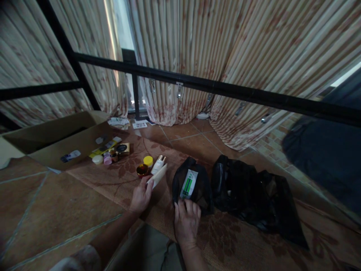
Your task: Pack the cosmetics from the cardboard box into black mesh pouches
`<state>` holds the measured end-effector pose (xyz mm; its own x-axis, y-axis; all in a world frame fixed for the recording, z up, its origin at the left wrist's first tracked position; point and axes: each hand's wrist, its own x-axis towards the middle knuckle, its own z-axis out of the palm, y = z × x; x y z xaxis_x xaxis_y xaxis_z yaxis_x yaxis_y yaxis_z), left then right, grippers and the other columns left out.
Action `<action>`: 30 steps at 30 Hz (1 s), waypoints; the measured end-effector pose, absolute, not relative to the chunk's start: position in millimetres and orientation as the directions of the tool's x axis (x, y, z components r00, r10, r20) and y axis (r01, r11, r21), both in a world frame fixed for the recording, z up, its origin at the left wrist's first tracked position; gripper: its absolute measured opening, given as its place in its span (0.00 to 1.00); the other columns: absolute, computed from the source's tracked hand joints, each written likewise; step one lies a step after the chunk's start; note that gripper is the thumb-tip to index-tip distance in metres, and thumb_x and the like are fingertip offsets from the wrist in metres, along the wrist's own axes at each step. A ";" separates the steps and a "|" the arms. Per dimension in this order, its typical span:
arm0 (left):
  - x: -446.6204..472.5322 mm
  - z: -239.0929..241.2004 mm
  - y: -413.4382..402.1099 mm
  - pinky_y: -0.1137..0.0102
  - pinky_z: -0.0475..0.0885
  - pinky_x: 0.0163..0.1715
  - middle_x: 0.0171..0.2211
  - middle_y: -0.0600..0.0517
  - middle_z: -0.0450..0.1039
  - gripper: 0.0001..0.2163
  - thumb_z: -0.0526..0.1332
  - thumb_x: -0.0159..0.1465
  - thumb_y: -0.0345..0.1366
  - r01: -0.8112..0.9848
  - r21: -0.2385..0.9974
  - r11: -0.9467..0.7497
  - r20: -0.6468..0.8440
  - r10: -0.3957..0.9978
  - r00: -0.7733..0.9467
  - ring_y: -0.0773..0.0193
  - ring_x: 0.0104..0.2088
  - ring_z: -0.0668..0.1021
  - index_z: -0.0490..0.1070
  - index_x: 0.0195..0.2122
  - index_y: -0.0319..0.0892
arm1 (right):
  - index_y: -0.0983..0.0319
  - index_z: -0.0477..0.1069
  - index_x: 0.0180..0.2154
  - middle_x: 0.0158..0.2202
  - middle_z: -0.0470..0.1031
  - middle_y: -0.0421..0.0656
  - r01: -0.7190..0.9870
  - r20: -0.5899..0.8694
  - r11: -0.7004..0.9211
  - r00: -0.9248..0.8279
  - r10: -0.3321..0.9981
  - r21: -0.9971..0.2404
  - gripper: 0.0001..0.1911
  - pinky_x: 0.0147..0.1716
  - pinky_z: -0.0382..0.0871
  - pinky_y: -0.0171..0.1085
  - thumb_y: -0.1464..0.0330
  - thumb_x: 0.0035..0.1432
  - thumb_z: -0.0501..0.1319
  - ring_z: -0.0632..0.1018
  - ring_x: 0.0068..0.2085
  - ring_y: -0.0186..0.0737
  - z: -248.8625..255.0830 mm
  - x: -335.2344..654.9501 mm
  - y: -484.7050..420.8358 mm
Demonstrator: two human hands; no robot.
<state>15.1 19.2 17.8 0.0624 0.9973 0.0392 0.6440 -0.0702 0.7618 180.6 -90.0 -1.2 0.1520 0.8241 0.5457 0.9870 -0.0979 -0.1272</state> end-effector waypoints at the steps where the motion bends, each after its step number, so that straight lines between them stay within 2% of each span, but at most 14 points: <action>1: 15.4 17.7 19.0 0.71 0.66 0.28 0.31 0.49 0.76 0.17 0.47 0.65 0.45 0.651 0.756 -0.072 0.043 0.997 0.060 0.61 0.29 0.78 0.64 0.49 0.43 | 0.59 0.71 0.42 0.35 0.70 0.45 0.987 0.547 -0.095 0.151 0.823 -0.130 0.12 0.38 0.57 0.40 0.64 0.62 0.52 0.66 0.37 0.41 -1.7 180.6 -90.1; 6: 15.9 17.9 17.6 0.71 0.67 0.31 0.33 0.48 0.77 0.17 0.51 0.64 0.45 0.677 0.728 -0.112 0.081 0.994 0.077 0.60 0.32 0.78 0.64 0.50 0.42 | 0.59 0.71 0.42 0.35 0.70 0.45 0.987 0.551 -0.092 0.150 0.821 -0.131 0.12 0.38 0.57 0.40 0.64 0.62 0.52 0.66 0.37 0.41 -0.6 180.0 -90.4; 14: 15.0 16.4 16.1 0.70 0.66 0.32 0.33 0.48 0.76 0.18 0.51 0.64 0.46 0.708 0.690 -0.151 0.104 0.989 0.108 0.60 0.33 0.78 0.63 0.50 0.42 | 0.59 0.71 0.42 0.35 0.70 0.45 0.990 0.558 -0.086 0.136 0.818 -0.115 0.13 0.38 0.57 0.41 0.64 0.63 0.50 0.67 0.37 0.42 -1.1 180.5 -90.3; 21: 14.3 16.8 13.2 0.70 0.67 0.36 0.39 0.48 0.75 0.16 0.53 0.63 0.45 0.668 0.716 -0.201 0.136 0.979 0.149 0.61 0.37 0.78 0.65 0.48 0.43 | 0.60 0.71 0.42 0.35 0.70 0.45 0.991 0.559 -0.080 0.125 0.820 -0.103 0.12 0.38 0.57 0.41 0.65 0.63 0.51 0.67 0.37 0.41 -2.2 180.5 -91.1; 30: 14.8 7.6 15.9 0.66 0.67 0.44 0.44 0.46 0.70 0.15 0.58 0.57 0.37 0.667 0.702 -0.251 0.166 0.968 0.190 0.58 0.44 0.74 0.65 0.46 0.41 | 0.60 0.72 0.41 0.35 0.70 0.45 0.995 0.597 -0.076 0.100 0.796 -0.065 0.14 0.38 0.58 0.40 0.63 0.64 0.50 0.68 0.37 0.40 -5.3 180.3 -88.8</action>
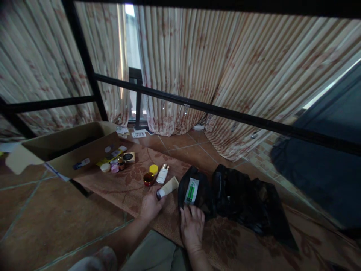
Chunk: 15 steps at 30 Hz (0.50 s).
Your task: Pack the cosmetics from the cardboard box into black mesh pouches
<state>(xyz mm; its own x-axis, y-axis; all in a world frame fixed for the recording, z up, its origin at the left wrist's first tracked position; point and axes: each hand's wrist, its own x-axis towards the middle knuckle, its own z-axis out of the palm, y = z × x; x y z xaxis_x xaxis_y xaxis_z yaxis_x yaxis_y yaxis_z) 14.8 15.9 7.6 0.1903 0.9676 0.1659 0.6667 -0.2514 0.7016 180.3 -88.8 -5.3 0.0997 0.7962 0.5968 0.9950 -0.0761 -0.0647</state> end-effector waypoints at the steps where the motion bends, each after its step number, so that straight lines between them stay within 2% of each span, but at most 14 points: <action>1: 14.6 7.1 16.0 0.66 0.67 0.44 0.44 0.46 0.70 0.15 0.58 0.57 0.36 0.667 0.699 -0.256 0.164 0.966 0.198 0.58 0.44 0.74 0.65 0.46 0.41 | 0.60 0.72 0.41 0.34 0.70 0.45 0.995 0.599 -0.077 0.097 0.795 -0.059 0.14 0.38 0.58 0.40 0.63 0.64 0.49 0.68 0.37 0.40 -5.1 179.8 -88.5; 8: 13.6 5.4 19.0 0.64 0.67 0.45 0.44 0.45 0.69 0.16 0.58 0.56 0.33 0.656 0.690 -0.307 0.209 0.952 0.225 0.55 0.45 0.74 0.64 0.47 0.40 | 0.59 0.71 0.43 0.34 0.70 0.43 0.995 0.586 -0.091 0.098 0.805 -0.041 0.16 0.40 0.58 0.40 0.65 0.65 0.47 0.69 0.37 0.39 1.4 174.2 -87.0; 15: 14.5 7.5 21.1 0.64 0.67 0.43 0.44 0.45 0.69 0.14 0.57 0.57 0.35 0.693 0.637 -0.338 0.231 0.941 0.247 0.56 0.43 0.75 0.65 0.45 0.40 | 0.59 0.71 0.42 0.34 0.68 0.43 0.988 0.544 -0.119 0.156 0.824 -0.103 0.14 0.41 0.57 0.40 0.66 0.64 0.48 0.67 0.38 0.39 4.5 171.6 -86.9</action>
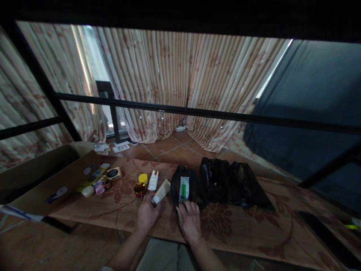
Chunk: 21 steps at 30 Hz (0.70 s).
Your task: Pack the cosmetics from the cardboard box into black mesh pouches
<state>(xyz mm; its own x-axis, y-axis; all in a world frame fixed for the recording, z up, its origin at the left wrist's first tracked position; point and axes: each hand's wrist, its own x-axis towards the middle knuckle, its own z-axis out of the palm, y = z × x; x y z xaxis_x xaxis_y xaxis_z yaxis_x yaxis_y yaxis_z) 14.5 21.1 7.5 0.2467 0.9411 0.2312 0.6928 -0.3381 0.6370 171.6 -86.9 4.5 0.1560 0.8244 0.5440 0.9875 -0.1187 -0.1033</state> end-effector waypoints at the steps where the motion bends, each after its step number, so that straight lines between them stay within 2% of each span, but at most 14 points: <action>1: 14.7 7.9 21.0 0.65 0.68 0.42 0.44 0.45 0.70 0.14 0.57 0.58 0.35 0.700 0.628 -0.340 0.233 0.940 0.248 0.57 0.43 0.75 0.65 0.45 0.40 | 0.60 0.71 0.41 0.34 0.68 0.43 0.986 0.539 -0.122 0.164 0.826 -0.113 0.14 0.41 0.57 0.40 0.66 0.64 0.48 0.67 0.38 0.39 5.2 171.6 -86.9; 15: 15.9 3.2 27.5 0.66 0.69 0.40 0.42 0.45 0.72 0.17 0.58 0.57 0.38 0.725 0.570 -0.387 0.280 0.921 0.271 0.57 0.41 0.76 0.65 0.47 0.39 | 0.58 0.71 0.42 0.33 0.68 0.43 0.970 0.536 -0.130 0.222 0.814 -0.204 0.11 0.43 0.55 0.40 0.66 0.63 0.52 0.66 0.39 0.40 13.1 169.5 -86.7; 21: 16.0 0.6 29.7 0.66 0.70 0.38 0.40 0.45 0.72 0.15 0.57 0.58 0.40 0.741 0.555 -0.378 0.267 0.925 0.272 0.57 0.40 0.76 0.66 0.45 0.40 | 0.58 0.71 0.41 0.34 0.68 0.43 0.963 0.523 -0.147 0.247 0.816 -0.224 0.11 0.42 0.56 0.40 0.66 0.63 0.52 0.65 0.39 0.40 10.5 169.7 -86.7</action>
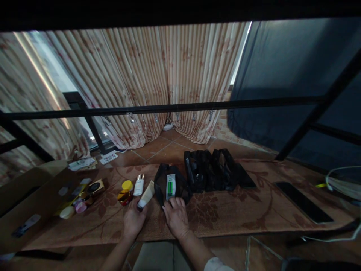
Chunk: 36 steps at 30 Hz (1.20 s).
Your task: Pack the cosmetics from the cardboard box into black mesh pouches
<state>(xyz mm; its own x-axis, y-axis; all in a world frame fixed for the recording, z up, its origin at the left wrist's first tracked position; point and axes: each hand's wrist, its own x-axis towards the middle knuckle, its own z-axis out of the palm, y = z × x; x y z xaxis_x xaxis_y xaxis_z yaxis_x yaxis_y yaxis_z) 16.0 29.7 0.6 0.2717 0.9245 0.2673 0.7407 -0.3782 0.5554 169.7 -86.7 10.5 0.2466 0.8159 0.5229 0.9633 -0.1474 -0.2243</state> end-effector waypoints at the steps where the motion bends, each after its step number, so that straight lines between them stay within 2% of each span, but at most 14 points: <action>1: 16.2 0.7 29.7 0.67 0.70 0.37 0.40 0.45 0.72 0.15 0.57 0.58 0.40 0.741 0.557 -0.374 0.267 0.926 0.267 0.57 0.40 0.76 0.66 0.45 0.40 | 0.58 0.71 0.41 0.34 0.68 0.43 0.964 0.519 -0.143 0.243 0.820 -0.226 0.10 0.42 0.56 0.40 0.65 0.63 0.52 0.65 0.38 0.40 10.7 170.1 -86.6; 7: 16.7 1.5 28.9 0.66 0.70 0.39 0.40 0.44 0.73 0.16 0.57 0.58 0.40 0.741 0.560 -0.371 0.277 0.926 0.255 0.56 0.42 0.76 0.66 0.45 0.39 | 0.58 0.71 0.40 0.34 0.68 0.43 0.963 0.501 -0.126 0.232 0.834 -0.236 0.10 0.42 0.56 0.40 0.66 0.63 0.51 0.65 0.39 0.40 12.9 171.4 -86.2; 12: 16.7 2.7 28.7 0.65 0.70 0.40 0.41 0.44 0.73 0.15 0.57 0.58 0.40 0.736 0.565 -0.373 0.275 0.926 0.258 0.56 0.41 0.76 0.66 0.44 0.39 | 0.58 0.70 0.43 0.34 0.68 0.43 0.961 0.505 -0.140 0.246 0.827 -0.239 0.11 0.42 0.56 0.40 0.66 0.63 0.52 0.66 0.38 0.40 12.3 170.1 -86.6; 20: 15.3 4.5 27.0 0.66 0.69 0.39 0.40 0.46 0.72 0.14 0.57 0.57 0.39 0.698 0.605 -0.383 0.274 0.923 0.269 0.57 0.40 0.76 0.66 0.44 0.41 | 0.58 0.70 0.43 0.33 0.68 0.43 0.969 0.525 -0.125 0.222 0.822 -0.214 0.11 0.41 0.57 0.40 0.68 0.63 0.51 0.67 0.38 0.40 10.5 169.6 -86.0; 27: 15.1 3.7 25.9 0.65 0.68 0.42 0.42 0.46 0.72 0.15 0.57 0.57 0.37 0.680 0.641 -0.356 0.255 0.935 0.248 0.57 0.43 0.75 0.66 0.45 0.41 | 0.58 0.70 0.44 0.33 0.68 0.43 0.973 0.520 -0.124 0.211 0.828 -0.197 0.12 0.41 0.58 0.41 0.68 0.63 0.50 0.68 0.38 0.40 10.5 168.9 -86.5; 36: 16.9 0.8 28.2 0.65 0.68 0.43 0.42 0.46 0.72 0.15 0.57 0.57 0.37 0.691 0.637 -0.343 0.246 0.939 0.240 0.56 0.43 0.75 0.66 0.45 0.41 | 0.58 0.70 0.43 0.33 0.69 0.42 0.982 0.558 -0.117 0.182 0.810 -0.151 0.11 0.41 0.58 0.40 0.68 0.62 0.52 0.68 0.37 0.39 2.2 171.6 -84.8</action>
